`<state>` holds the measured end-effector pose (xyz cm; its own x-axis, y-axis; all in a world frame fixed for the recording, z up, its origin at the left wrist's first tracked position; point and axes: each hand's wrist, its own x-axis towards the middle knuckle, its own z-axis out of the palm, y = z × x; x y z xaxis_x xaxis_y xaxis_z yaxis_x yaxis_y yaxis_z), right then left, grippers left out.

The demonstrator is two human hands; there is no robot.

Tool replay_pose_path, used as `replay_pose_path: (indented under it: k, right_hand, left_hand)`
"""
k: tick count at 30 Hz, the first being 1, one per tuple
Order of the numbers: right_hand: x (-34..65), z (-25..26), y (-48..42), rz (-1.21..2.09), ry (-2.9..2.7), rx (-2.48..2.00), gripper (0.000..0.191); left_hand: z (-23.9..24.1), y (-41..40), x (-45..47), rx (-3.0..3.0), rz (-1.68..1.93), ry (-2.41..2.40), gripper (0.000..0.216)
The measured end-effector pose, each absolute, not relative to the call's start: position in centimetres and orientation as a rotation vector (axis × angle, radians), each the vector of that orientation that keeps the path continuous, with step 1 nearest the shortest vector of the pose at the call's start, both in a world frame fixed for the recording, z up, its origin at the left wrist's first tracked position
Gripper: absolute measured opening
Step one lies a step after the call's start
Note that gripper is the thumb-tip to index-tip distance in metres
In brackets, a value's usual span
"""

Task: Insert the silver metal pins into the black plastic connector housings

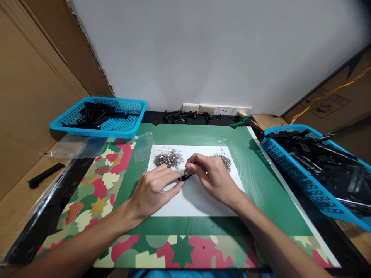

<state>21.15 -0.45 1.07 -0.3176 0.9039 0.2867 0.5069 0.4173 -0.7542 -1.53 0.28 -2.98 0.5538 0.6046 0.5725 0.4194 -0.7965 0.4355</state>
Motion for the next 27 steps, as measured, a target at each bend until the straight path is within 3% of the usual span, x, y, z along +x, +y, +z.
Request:
replay_pose_path:
  k: [27]
  right_hand:
    - [20.3, 2.5, -0.7, 0.73, -2.07, -1.294, 0.025]
  left_hand:
    - [-3.0, 0.0, -1.8, 2.599, 1.018, 0.807, 0.015]
